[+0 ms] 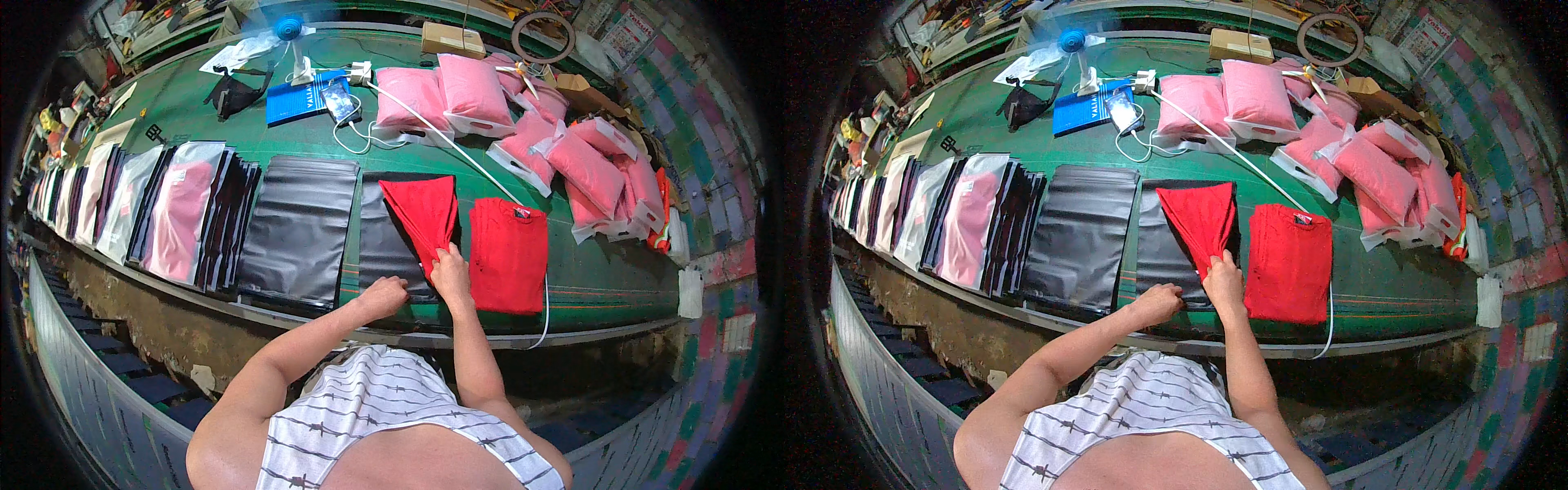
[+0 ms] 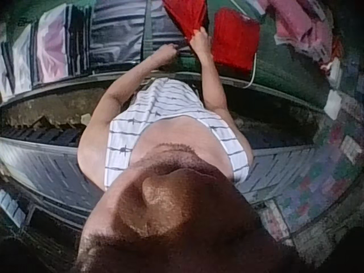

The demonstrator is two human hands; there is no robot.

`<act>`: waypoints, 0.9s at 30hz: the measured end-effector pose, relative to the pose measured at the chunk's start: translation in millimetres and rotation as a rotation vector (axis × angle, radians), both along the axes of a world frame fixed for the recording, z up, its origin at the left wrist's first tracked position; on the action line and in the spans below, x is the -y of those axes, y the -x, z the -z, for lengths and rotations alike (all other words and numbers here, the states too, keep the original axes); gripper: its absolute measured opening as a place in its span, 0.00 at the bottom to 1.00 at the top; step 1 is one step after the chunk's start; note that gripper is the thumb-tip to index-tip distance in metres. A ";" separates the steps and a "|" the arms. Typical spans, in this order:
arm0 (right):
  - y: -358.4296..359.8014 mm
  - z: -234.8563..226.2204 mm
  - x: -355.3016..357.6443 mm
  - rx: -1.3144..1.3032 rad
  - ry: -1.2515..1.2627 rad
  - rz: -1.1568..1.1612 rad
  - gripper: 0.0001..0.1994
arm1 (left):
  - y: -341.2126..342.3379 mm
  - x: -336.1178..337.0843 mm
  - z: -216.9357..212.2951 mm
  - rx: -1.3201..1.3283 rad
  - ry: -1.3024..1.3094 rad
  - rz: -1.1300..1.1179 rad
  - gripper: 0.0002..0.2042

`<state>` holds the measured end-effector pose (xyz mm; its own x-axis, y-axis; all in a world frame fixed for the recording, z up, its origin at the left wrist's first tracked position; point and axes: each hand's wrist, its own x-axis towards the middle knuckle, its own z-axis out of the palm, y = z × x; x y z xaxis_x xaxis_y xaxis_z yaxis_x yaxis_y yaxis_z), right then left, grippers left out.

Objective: The person folds red t-shirts and places them into clear plastic bags on a green workbench. They repeat this process for multiple shirts, stacking the sealed packages on the left side of the table.

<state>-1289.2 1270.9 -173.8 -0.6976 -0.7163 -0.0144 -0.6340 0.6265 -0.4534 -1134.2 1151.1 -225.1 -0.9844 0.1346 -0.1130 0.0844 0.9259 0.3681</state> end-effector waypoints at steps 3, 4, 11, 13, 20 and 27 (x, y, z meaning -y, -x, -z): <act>1.2 0.1 -2.4 0.010 0.028 0.004 0.14 | 0.1 0.7 2.0 -0.018 -0.030 -0.012 0.09; 2.1 1.4 -3.3 0.007 0.042 0.003 0.15 | 0.3 0.9 3.3 -0.024 -0.033 -0.018 0.08; 4.5 9.3 -5.5 0.023 0.072 0.001 0.15 | -0.6 5.6 2.9 -0.025 -0.129 -0.043 0.07; 4.6 12.0 -5.8 0.015 0.069 0.005 0.15 | 0.3 5.4 -1.1 -0.009 -0.132 -0.052 0.07; 3.8 10.8 -4.9 0.028 0.065 0.006 0.16 | -3.4 2.1 1.1 -0.008 -0.075 -0.075 0.10; 13.8 11.5 -10.6 0.005 0.109 -0.011 0.16 | -16.0 8.1 -22.0 0.107 -0.092 -0.019 0.14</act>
<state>-1303.0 1281.5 -185.3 -0.6899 -0.7214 0.0608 -0.6380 0.5662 -0.5219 -1118.2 1143.1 -203.1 -0.9699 0.1309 -0.2055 0.0230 0.8890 0.4574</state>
